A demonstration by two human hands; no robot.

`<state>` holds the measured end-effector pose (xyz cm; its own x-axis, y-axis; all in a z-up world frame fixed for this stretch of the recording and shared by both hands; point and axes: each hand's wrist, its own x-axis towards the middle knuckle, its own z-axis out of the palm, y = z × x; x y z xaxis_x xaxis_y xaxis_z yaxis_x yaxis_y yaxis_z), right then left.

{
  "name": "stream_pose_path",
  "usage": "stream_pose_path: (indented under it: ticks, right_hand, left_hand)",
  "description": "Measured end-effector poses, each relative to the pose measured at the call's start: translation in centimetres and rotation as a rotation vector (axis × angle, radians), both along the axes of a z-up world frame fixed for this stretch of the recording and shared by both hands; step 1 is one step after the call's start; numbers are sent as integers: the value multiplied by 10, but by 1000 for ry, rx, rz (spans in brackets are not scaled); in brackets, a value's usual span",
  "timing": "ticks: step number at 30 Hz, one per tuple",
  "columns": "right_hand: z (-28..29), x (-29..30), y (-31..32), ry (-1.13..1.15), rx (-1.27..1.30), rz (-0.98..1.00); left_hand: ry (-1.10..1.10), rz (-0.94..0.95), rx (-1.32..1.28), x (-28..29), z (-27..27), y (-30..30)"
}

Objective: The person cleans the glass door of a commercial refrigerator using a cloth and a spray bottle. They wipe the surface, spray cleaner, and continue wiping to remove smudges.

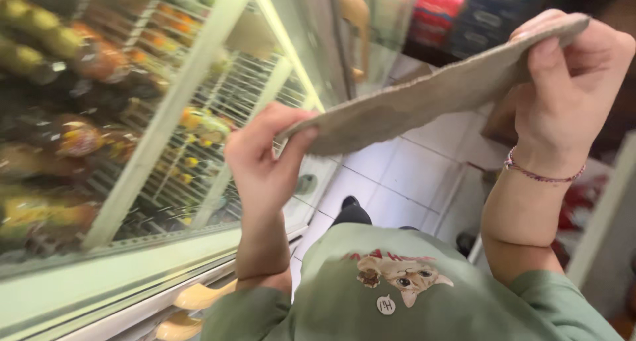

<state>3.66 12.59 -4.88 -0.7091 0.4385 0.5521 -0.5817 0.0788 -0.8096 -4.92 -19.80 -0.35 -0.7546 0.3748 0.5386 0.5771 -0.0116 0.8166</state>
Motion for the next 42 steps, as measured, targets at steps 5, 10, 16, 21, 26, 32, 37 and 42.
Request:
stream_pose_path:
  ticks: [5,10,16,21,26,32,37,42]
  right_hand:
    - [18,-60,-42,49,113,20]
    - [42,-114,-80,48,127,37]
    - [73,-175,-111,188,13,169]
    - [102,-225,-126,377,-26,230]
    - [126,-265,-137,487,-61,212]
    - [114,-272,-145,590,410,-117]
    - [97,-292,-136,587,1070,-153]
    - [92,-309,-139,591,1159,-152]
  left_hand:
    - [364,472,-87,16,23,-34]
    - [591,958,-235,19,39,-41]
    - [545,1139,-70,14,54,-21]
    - [715,1381,-33,-18,72,12]
    - [820,1528,123,-65,79,35]
    - [933,1490,374,-114,59,36]
    - [887,1745,-595,-129,39,37]
    - [732,1815,-769,-132,50,41]
